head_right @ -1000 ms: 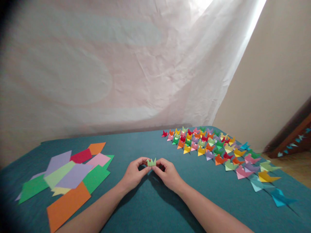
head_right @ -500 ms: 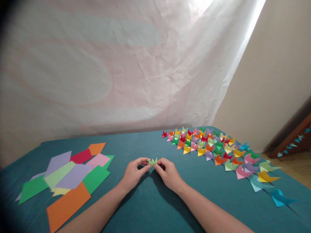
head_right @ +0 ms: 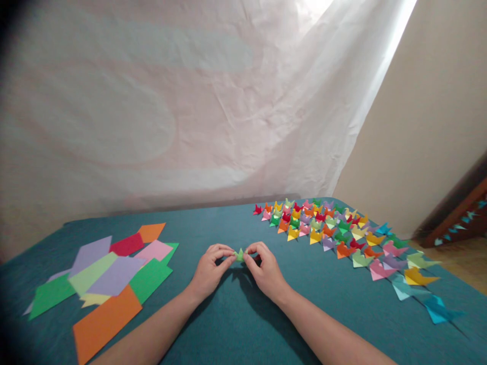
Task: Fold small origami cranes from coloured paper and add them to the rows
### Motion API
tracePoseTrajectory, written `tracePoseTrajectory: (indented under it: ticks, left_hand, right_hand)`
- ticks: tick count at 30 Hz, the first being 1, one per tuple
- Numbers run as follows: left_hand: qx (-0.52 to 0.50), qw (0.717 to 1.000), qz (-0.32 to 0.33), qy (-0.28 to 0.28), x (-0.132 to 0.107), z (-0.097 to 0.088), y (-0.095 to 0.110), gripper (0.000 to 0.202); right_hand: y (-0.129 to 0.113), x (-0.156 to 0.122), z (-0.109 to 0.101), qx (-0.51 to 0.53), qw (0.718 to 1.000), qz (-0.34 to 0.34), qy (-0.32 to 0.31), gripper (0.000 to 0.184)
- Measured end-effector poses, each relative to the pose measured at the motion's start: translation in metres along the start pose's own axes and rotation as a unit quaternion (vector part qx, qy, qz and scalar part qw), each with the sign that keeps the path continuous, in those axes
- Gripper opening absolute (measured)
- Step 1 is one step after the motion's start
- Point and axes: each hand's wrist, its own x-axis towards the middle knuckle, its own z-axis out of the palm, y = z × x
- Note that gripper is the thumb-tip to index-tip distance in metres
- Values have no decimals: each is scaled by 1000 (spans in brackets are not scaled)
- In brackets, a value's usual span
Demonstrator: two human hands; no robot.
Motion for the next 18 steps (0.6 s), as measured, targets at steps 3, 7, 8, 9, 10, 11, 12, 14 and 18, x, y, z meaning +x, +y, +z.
tracePoseTrajectory:
  ticks: [3, 7, 8, 9, 10, 11, 12, 14, 18]
  left_hand:
    - [12, 1000, -1, -2, 0, 0, 0, 10]
    - [29, 1000, 0, -7, -1, 2, -2, 7]
    - [34, 999, 1, -10, -1, 3, -3, 7]
    - [40, 999, 1, -11, -1, 3, -3, 7]
    - [46, 999, 2, -12, -1, 4, -4, 7]
    - [51, 999, 3, -12, -1, 4, -4, 7]
    - [57, 998, 3, -12, -1, 4, -4, 7]
    - [69, 998, 3, -15, -1, 4, -4, 7]
    - [97, 995, -1, -31, -3, 5, -3, 6]
  right_hand:
    - [0, 1, 0, -3, 1000, -10, -1, 14]
    - [2, 1, 2, -10, 1000, -8, -16, 13]
    - [3, 1, 2, -14, 1000, -7, -23, 13]
    - [4, 1, 3, -18, 999, -5, -28, 12]
    - [5, 1, 3, -23, 999, -5, -31, 11]
    - [6, 1, 4, -28, 999, -4, -33, 10]
    - [7, 1, 4, -34, 999, -4, -34, 9]
    - [8, 1, 5, -48, 998, -4, -36, 8]
    - [10, 0, 6, -92, 994, -9, -51, 7]
